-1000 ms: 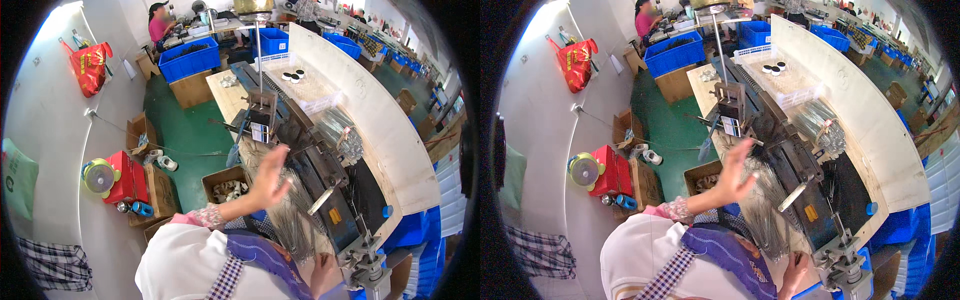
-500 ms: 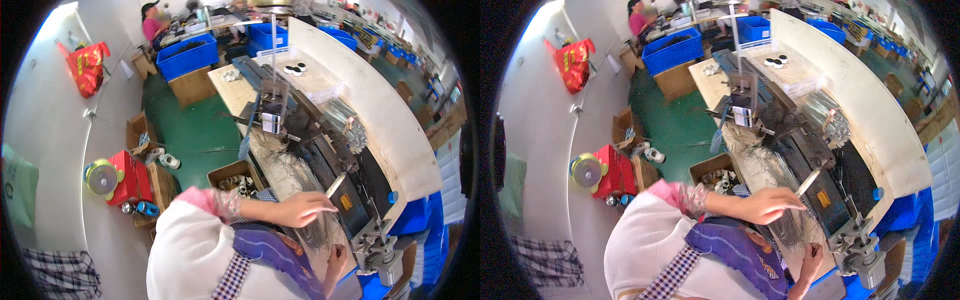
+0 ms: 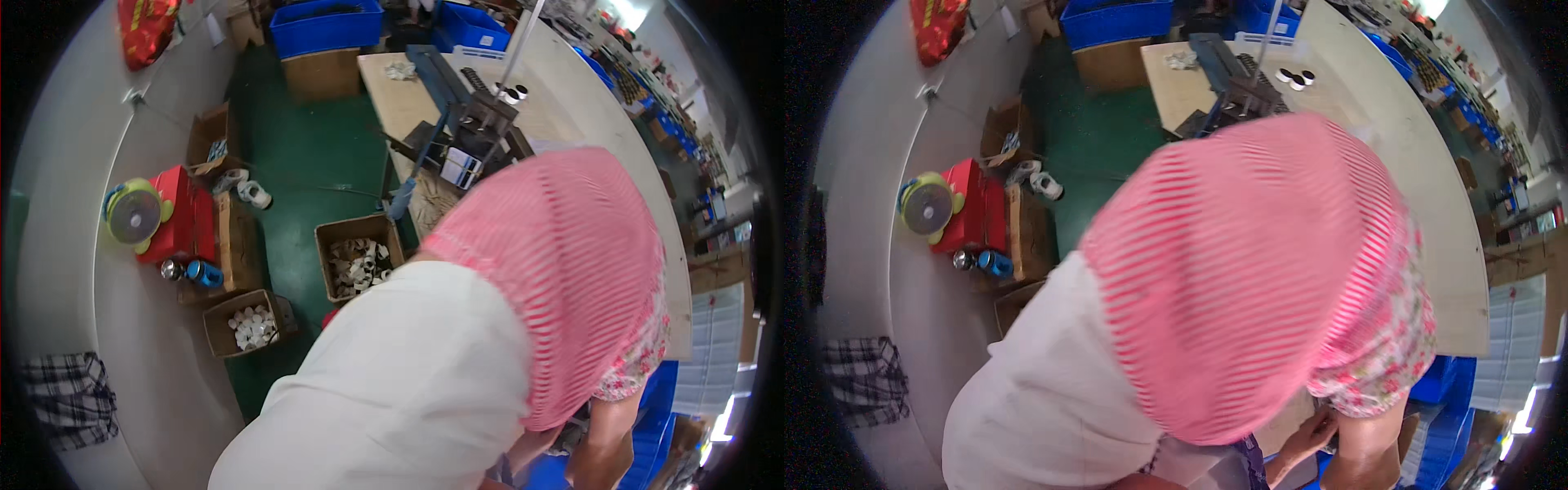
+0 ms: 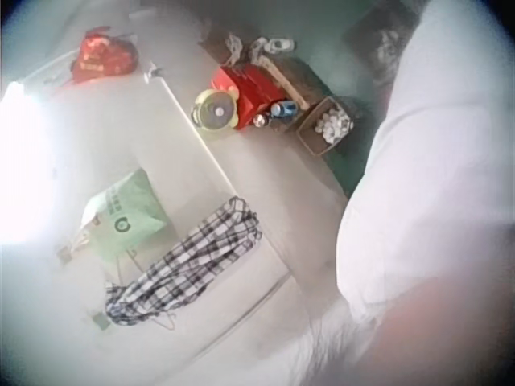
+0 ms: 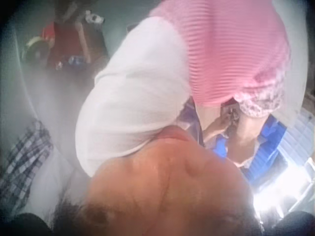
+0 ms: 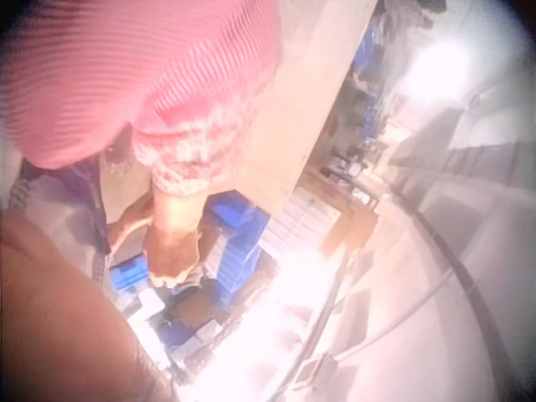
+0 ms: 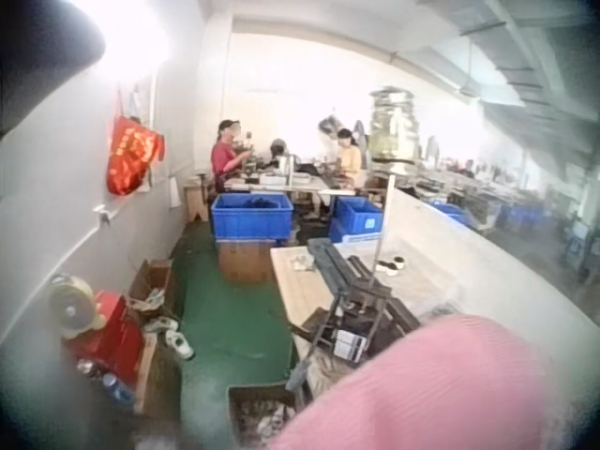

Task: The person manufactures twisted wire brushes by placing bent wires into a machine, inserting bristle fibers, twisting the wire around the bristles using the machine, and setting aside the completed brushes.

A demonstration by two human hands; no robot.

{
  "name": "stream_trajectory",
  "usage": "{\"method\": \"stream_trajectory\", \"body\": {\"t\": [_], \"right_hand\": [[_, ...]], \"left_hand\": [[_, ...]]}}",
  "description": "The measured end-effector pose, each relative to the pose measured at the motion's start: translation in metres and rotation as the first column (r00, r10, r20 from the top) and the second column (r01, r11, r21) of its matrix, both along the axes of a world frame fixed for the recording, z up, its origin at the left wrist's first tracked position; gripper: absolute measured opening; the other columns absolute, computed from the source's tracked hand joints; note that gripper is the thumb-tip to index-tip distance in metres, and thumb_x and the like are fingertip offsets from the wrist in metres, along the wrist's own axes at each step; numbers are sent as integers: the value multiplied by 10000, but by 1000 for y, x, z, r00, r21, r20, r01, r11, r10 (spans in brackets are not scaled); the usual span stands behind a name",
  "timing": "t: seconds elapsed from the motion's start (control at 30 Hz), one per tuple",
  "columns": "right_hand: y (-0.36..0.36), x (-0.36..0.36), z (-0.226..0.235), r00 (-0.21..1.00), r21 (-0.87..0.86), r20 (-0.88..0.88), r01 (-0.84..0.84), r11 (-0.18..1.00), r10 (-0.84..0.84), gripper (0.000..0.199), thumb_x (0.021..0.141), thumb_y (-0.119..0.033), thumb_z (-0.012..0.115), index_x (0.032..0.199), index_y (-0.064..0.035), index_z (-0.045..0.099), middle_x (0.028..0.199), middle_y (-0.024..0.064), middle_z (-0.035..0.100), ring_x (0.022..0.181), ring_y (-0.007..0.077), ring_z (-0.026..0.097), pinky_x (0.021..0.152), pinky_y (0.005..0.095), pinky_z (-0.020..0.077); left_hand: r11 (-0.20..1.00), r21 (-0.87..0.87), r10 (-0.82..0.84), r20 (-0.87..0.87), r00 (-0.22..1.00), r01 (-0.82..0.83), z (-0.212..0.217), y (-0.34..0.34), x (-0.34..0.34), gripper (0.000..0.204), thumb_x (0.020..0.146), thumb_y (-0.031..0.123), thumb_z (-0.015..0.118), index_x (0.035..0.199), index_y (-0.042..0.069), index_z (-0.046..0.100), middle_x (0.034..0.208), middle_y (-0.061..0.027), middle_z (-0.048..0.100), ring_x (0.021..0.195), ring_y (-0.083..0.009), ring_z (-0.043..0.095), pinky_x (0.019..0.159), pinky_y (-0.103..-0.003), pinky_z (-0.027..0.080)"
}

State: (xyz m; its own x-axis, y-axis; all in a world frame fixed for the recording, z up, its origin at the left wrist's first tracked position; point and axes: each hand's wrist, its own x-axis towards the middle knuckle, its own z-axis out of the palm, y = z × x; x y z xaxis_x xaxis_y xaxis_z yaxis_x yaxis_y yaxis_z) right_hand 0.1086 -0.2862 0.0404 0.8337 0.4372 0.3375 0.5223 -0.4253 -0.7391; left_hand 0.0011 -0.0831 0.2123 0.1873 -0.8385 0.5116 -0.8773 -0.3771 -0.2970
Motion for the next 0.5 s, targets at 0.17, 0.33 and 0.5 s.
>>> {"method": "stream_trajectory", "body": {"t": [0.17, 0.33, 0.5], "right_hand": [[-43, 24, 37, 961, 160, 247, 87, 983, -125, 164, 927, -146, 588, 948, 9, 538, 844, 59, 503, 805, 178, 483, 749, 280, 412], [21, -47, 94, 866, 244, 403, 209, 947, -295, 125, 944, -120, 538, 942, 5, 529, 861, 78, 512, 799, 194, 491, 749, 302, 419], [52, -37, 75, 936, 371, 344, -206, 906, 72, 59, 941, -49, 473, 930, 0, 505, 843, 81, 498, 746, 172, 474, 697, 323, 405]], "left_hand": [[993, 117, -18, -69, 997, 26, -14, -16, 20, 308, 820, 284, 562, 1021, 62, 637, 973, -91, 661, 921, -313, 634, 753, -449, 523], [755, -644, -96, -296, 950, -124, -63, 13, -9, 609, 757, 240, 723, 1234, -54, 486, 1034, -199, 539, 918, -351, 565, 840, -392, 453], [530, -694, -44, -596, 802, -487, -80, 34, -28, 537, 803, 139, 689, 1248, -30, 441, 1042, -202, 523, 901, -339, 561, 747, -379, 469]]}}
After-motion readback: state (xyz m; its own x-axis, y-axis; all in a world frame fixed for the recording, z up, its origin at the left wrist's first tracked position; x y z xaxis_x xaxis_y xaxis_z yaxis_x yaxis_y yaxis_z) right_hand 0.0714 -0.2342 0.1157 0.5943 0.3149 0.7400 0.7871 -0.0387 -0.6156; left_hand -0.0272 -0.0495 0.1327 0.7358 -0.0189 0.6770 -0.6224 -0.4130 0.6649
